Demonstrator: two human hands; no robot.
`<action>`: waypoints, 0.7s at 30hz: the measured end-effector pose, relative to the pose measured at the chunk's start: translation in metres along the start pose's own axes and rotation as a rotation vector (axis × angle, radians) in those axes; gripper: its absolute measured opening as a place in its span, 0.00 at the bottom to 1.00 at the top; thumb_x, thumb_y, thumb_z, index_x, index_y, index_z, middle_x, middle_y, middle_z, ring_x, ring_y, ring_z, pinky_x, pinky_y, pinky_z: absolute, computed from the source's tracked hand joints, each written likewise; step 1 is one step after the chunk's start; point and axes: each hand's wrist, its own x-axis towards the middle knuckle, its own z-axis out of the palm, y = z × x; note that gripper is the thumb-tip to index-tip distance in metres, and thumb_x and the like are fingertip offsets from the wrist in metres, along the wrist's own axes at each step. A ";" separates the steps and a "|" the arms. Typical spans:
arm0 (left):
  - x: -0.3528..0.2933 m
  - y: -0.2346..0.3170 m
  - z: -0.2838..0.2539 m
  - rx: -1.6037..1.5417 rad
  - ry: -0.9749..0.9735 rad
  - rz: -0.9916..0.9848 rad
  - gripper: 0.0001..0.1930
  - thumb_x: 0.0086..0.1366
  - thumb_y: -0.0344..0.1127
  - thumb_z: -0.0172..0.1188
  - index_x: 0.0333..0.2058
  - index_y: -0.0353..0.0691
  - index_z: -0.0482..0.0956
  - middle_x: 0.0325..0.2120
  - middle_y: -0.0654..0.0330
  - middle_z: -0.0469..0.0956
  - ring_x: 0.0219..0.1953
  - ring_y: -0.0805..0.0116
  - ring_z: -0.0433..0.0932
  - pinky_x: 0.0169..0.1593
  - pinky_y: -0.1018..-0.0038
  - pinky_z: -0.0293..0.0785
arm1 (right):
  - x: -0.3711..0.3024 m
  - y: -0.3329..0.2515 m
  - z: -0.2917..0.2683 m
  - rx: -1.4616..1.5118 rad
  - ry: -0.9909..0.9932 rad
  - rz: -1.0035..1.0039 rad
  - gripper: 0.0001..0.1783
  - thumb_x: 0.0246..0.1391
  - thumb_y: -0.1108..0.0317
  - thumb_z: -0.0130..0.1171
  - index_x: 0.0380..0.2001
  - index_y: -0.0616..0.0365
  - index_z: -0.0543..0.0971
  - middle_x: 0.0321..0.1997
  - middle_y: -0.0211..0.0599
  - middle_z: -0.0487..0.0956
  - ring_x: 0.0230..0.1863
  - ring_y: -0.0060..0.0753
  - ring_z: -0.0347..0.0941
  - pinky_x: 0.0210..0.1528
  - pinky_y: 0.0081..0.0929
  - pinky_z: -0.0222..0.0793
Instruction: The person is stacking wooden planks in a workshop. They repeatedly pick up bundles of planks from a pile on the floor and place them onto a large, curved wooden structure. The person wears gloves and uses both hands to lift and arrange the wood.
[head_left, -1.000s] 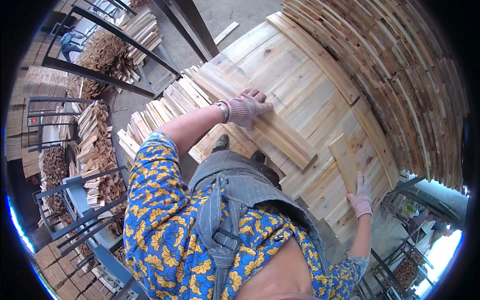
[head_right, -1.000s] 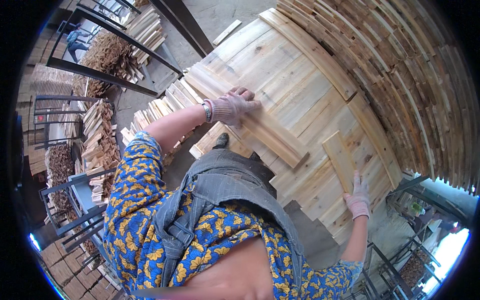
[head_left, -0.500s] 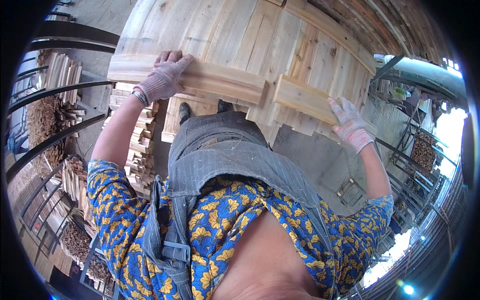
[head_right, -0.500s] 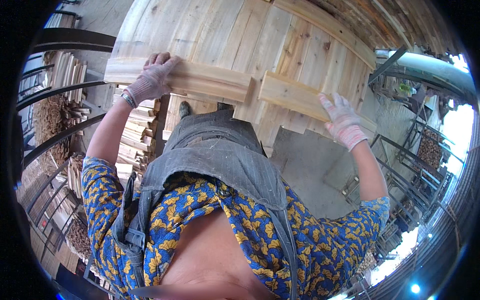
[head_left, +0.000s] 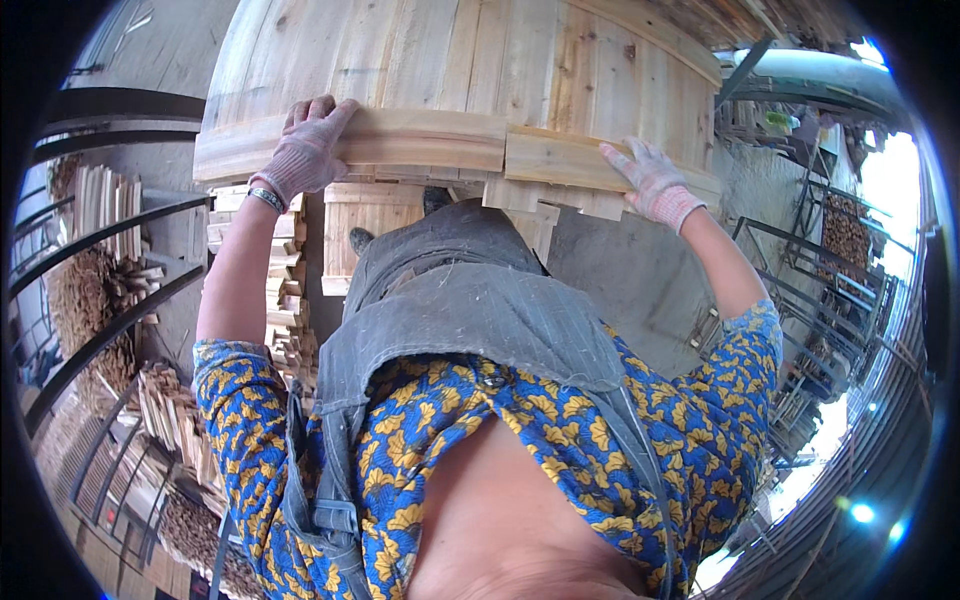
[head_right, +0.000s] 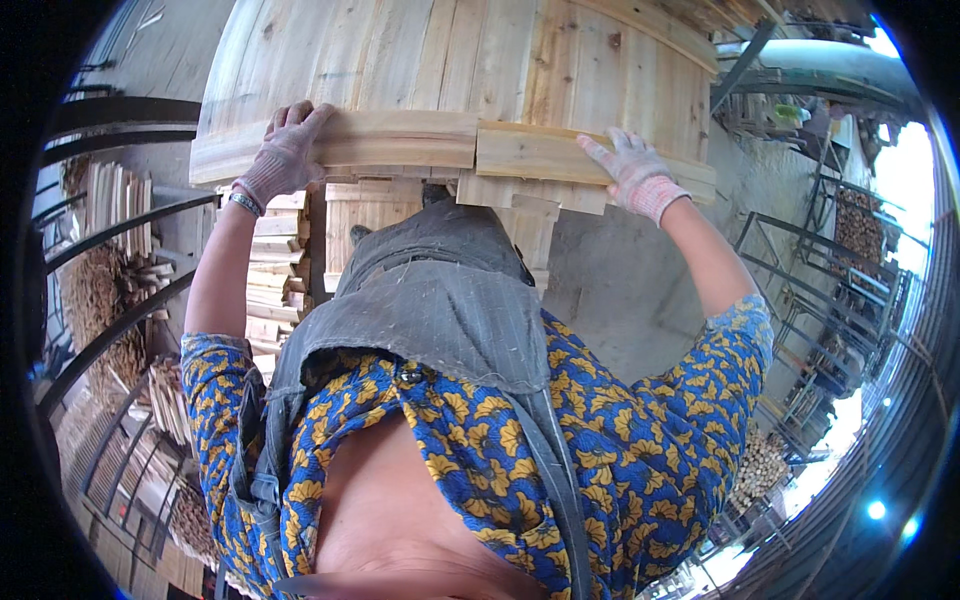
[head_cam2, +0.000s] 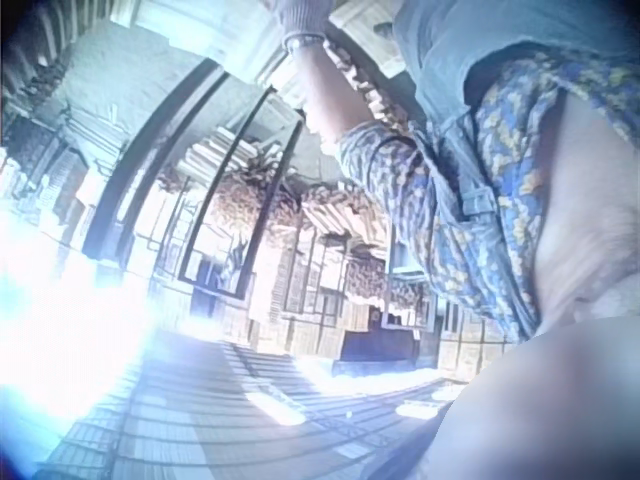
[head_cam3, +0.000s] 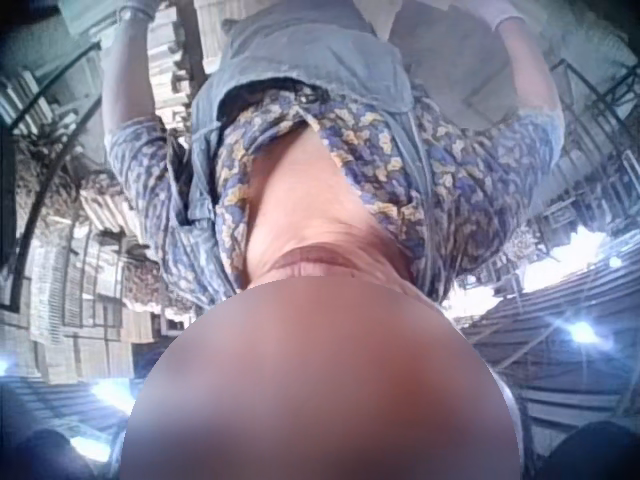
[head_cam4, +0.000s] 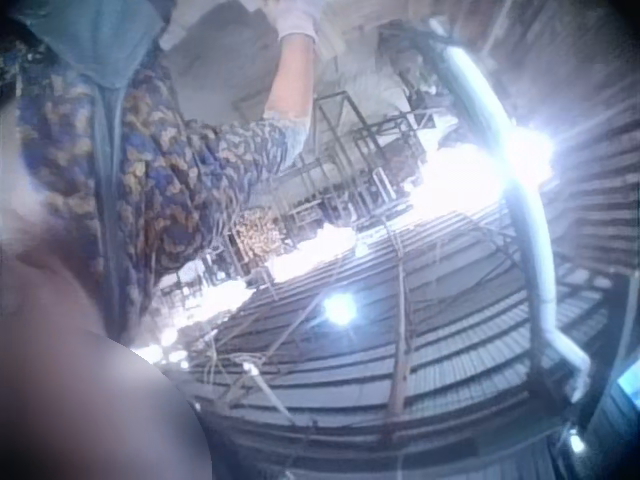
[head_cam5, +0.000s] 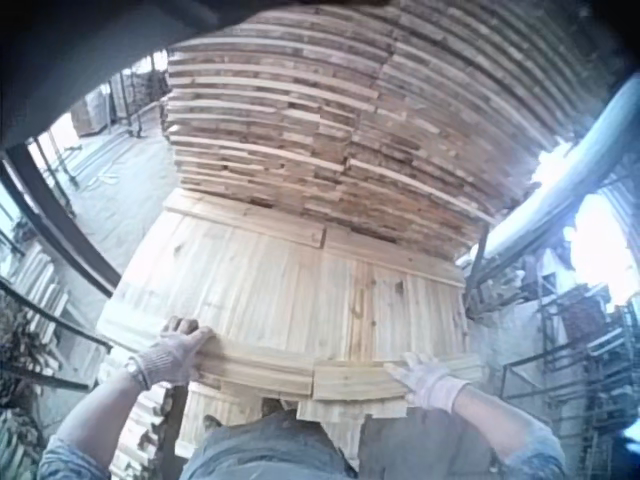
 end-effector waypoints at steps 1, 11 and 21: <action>0.004 0.001 -0.002 -0.025 0.023 0.033 0.51 0.43 0.34 0.78 0.68 0.51 0.62 0.65 0.47 0.62 0.68 0.43 0.58 0.71 0.54 0.61 | -0.005 -0.001 -0.008 -0.001 0.023 0.010 0.51 0.53 0.63 0.69 0.76 0.31 0.53 0.75 0.51 0.56 0.73 0.58 0.54 0.74 0.47 0.53; -0.101 0.050 0.072 -0.520 0.822 -0.172 0.42 0.54 0.41 0.73 0.67 0.46 0.64 0.61 0.44 0.66 0.64 0.42 0.66 0.66 0.53 0.65 | 0.020 -0.180 -0.054 0.911 0.324 -0.915 0.38 0.53 0.64 0.71 0.66 0.59 0.69 0.63 0.50 0.75 0.65 0.48 0.71 0.68 0.39 0.66; -0.272 0.049 0.228 -1.113 -0.290 -1.046 0.47 0.57 0.69 0.62 0.65 0.40 0.66 0.60 0.37 0.70 0.62 0.42 0.72 0.64 0.57 0.68 | 0.145 -0.313 0.053 0.732 -0.269 -0.606 0.42 0.58 0.49 0.63 0.68 0.63 0.65 0.67 0.54 0.71 0.68 0.50 0.69 0.69 0.36 0.62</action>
